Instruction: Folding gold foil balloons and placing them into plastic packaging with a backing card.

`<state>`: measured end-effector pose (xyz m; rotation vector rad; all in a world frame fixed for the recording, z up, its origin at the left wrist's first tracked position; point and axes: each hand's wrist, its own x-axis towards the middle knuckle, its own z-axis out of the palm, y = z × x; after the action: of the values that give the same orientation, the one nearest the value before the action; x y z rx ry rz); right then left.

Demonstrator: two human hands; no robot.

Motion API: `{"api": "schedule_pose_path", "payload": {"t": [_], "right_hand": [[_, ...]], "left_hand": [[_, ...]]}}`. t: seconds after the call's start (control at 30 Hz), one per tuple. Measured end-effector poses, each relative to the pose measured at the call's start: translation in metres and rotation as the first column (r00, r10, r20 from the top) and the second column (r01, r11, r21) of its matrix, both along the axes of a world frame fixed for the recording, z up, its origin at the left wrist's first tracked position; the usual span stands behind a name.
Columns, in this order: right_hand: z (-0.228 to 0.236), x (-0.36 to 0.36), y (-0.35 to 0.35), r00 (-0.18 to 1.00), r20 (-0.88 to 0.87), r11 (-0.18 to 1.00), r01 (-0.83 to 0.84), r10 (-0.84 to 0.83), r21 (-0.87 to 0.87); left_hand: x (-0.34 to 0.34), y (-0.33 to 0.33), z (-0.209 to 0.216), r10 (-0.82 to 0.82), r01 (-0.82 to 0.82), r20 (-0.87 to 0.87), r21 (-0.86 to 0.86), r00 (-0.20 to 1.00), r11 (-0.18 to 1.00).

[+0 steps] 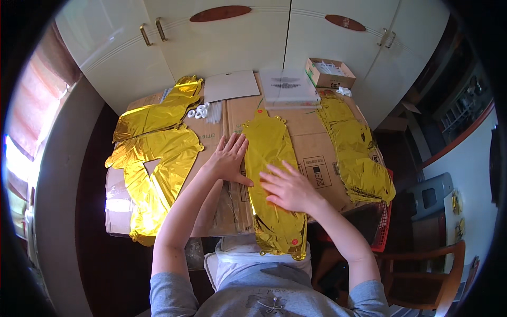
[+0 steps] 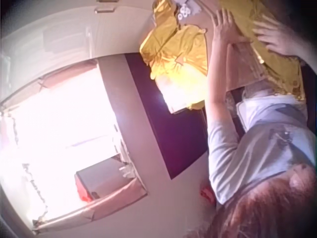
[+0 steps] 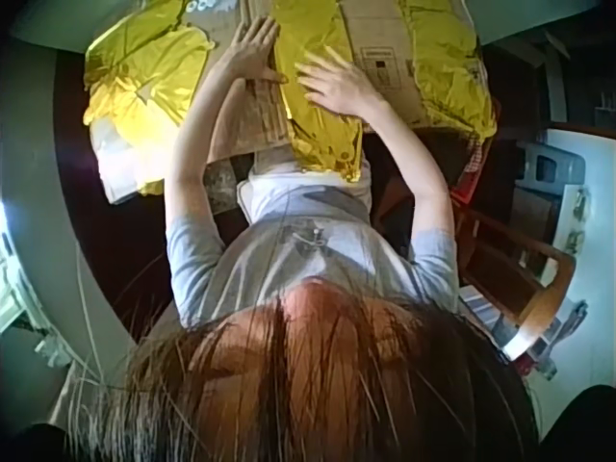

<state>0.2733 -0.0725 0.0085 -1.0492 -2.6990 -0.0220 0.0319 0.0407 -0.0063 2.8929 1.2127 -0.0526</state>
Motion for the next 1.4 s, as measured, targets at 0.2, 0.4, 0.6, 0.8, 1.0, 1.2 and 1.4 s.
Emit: {"api": "schedule_pose_path", "payload": {"t": [0.2,0.4,0.6,0.8,1.0,1.2,1.4], "right_hand": [[-0.027,-0.022,-0.023,0.998,-0.061,1.000,0.003,-0.005,-0.028],[-0.020,-0.026,-0.037,0.999,-0.032,0.994,0.000,-0.004,-0.105],[-0.018,-0.034,-0.062,1.000,-0.016,0.983,-0.017,0.014,-0.184],[-0.027,-0.034,-0.074,0.999,-0.013,0.984,-0.036,0.034,-0.174],[-0.032,-0.033,-0.076,0.998,-0.046,0.977,-0.043,0.034,-0.210],[-0.031,-0.032,-0.076,0.997,-0.072,0.968,-0.048,0.031,-0.245],[-0.022,-0.014,-0.050,0.970,-0.221,0.987,0.075,-0.106,-0.146]], "left_hand": [[0.002,0.001,-0.002,-0.011,0.011,-0.009,0.017,1.000,1.000],[0.000,0.001,-0.003,-0.006,0.006,-0.007,0.022,1.000,1.000],[0.002,0.002,-0.003,-0.008,0.008,0.001,0.018,1.000,1.000],[0.007,0.003,-0.005,0.056,-0.056,0.005,-0.002,0.998,0.998],[0.007,0.016,-0.007,0.110,-0.110,0.042,-0.003,0.993,0.994],[0.009,0.027,-0.007,0.167,-0.166,0.027,-0.048,0.986,0.985],[0.010,0.028,-0.012,0.166,-0.166,0.098,-0.006,0.981,0.986]]}}
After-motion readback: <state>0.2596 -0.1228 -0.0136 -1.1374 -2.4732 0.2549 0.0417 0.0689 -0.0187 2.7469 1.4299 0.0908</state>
